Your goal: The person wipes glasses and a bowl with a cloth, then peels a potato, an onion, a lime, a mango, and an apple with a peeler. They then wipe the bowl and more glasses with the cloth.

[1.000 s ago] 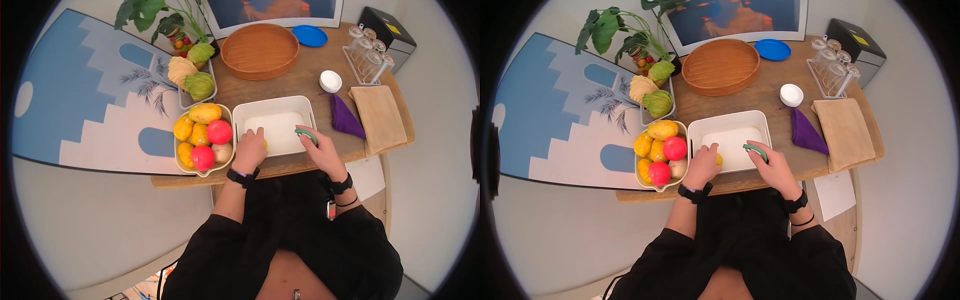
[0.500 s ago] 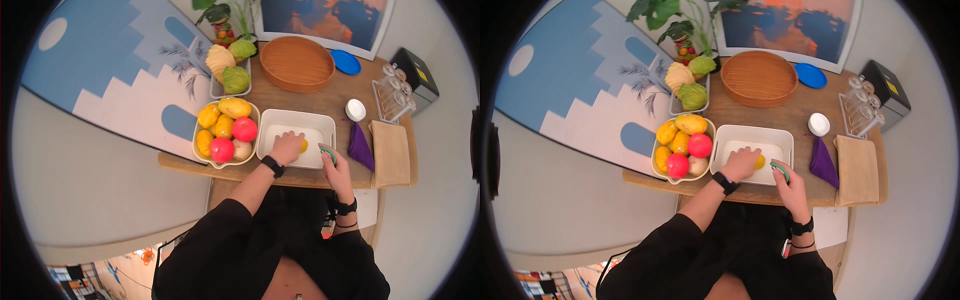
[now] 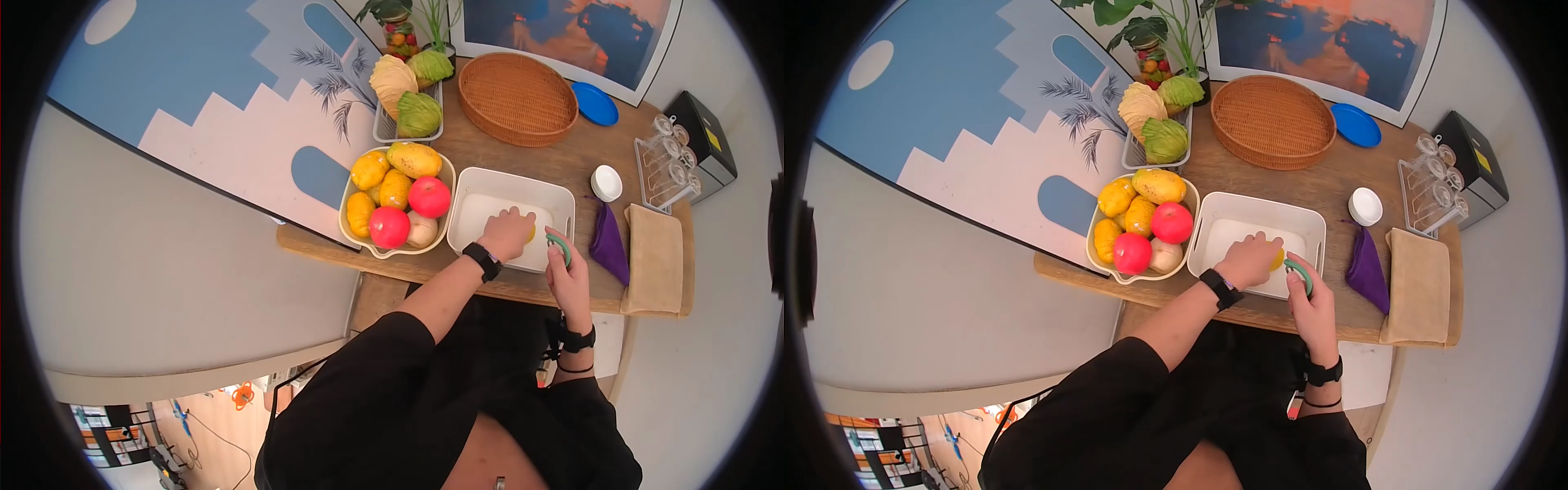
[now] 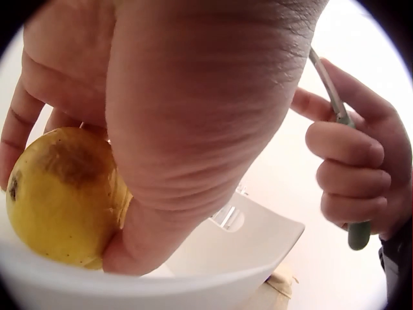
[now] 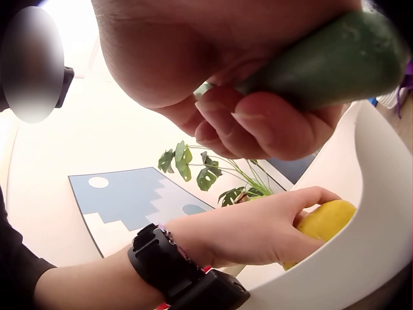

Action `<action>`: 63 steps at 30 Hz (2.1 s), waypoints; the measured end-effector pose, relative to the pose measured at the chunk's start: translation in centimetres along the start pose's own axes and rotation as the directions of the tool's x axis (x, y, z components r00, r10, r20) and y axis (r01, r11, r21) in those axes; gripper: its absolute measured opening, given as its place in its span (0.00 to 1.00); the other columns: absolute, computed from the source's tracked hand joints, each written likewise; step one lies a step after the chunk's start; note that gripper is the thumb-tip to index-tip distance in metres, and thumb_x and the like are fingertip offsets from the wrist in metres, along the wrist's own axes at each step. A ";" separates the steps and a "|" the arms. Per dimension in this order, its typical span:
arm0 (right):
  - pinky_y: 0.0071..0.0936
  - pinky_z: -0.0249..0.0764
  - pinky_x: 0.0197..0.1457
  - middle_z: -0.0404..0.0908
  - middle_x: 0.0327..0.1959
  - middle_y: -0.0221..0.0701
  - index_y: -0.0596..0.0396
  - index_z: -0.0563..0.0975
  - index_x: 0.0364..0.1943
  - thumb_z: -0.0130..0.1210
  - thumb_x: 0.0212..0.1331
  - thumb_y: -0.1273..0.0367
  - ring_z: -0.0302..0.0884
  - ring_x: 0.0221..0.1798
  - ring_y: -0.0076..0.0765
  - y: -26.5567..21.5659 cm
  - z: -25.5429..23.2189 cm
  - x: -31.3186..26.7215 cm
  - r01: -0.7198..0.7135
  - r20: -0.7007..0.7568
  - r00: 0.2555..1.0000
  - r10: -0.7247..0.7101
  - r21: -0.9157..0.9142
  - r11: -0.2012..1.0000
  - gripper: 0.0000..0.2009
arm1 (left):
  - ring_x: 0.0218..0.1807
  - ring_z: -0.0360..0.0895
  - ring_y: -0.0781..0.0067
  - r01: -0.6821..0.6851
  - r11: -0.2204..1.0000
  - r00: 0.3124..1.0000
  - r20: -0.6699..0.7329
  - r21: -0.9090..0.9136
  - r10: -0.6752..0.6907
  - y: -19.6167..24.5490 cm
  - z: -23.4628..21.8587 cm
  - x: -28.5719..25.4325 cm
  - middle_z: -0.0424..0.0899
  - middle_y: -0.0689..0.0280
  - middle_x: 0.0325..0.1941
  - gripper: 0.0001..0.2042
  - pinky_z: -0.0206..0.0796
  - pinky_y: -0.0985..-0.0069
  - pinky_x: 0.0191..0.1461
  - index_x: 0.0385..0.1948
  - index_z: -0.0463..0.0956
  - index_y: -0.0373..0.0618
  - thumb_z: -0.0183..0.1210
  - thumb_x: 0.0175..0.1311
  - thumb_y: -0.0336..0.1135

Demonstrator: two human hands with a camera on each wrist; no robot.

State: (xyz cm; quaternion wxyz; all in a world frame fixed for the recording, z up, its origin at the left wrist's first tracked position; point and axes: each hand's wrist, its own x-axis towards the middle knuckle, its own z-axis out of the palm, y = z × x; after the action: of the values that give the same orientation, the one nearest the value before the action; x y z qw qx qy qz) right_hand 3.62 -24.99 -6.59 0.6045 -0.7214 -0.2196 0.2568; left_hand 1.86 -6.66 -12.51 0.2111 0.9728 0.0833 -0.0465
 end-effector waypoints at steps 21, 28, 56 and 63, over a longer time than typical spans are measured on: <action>0.21 0.69 0.35 0.80 0.28 0.29 0.53 0.79 0.58 0.55 0.71 0.65 0.67 0.28 0.18 0.0 1.7 -1.0 0.050 0.017 0.999 -0.047 -0.180 0.982 0.16 | 0.70 0.62 0.29 0.407 0.882 0.759 -0.448 -0.237 -0.471 -14.1 -11.3 -13.7 0.58 0.32 0.71 0.41 0.59 0.51 0.73 0.74 0.54 0.43 0.66 0.59 0.37; 0.21 0.68 0.34 0.73 0.24 0.24 0.51 0.77 0.60 0.55 0.70 0.66 0.67 0.27 0.18 0.6 0.5 -0.8 -0.028 -0.062 0.998 0.026 -0.029 0.999 0.17 | 0.64 0.70 0.39 0.118 0.988 0.694 -0.704 -0.095 -0.151 -7.7 -10.6 -14.9 0.71 0.44 0.63 0.25 0.65 0.54 0.67 0.61 0.70 0.39 0.64 0.60 0.29; 0.50 0.74 0.56 0.81 0.41 0.51 0.59 0.78 0.51 0.52 0.54 0.77 0.77 0.48 0.61 10.4 -5.5 10.8 0.063 -0.363 0.823 -0.436 -0.705 0.706 0.18 | 0.43 0.76 0.51 -0.121 0.993 0.834 -0.542 0.008 0.105 -3.5 0.7 -0.1 0.78 0.56 0.36 0.06 0.68 0.58 0.47 0.33 0.77 0.42 0.64 0.59 0.30; 0.48 0.76 0.55 0.82 0.45 0.43 0.54 0.81 0.45 0.55 0.51 0.72 0.77 0.52 0.55 9.2 -13.6 8.9 -0.250 -0.459 0.821 -0.339 -0.824 0.509 0.15 | 0.42 0.76 0.50 -0.173 0.984 0.844 -0.519 -0.030 0.132 -4.9 -0.3 1.8 0.77 0.56 0.35 0.06 0.68 0.57 0.47 0.31 0.75 0.41 0.64 0.58 0.27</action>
State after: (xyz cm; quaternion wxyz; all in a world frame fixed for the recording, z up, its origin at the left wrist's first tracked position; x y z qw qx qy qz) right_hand 19.19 -31.28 -14.72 0.2086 -0.9582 -0.1459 -0.1302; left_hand 2.79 -1.90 -14.48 0.2210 0.9445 0.0608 0.2356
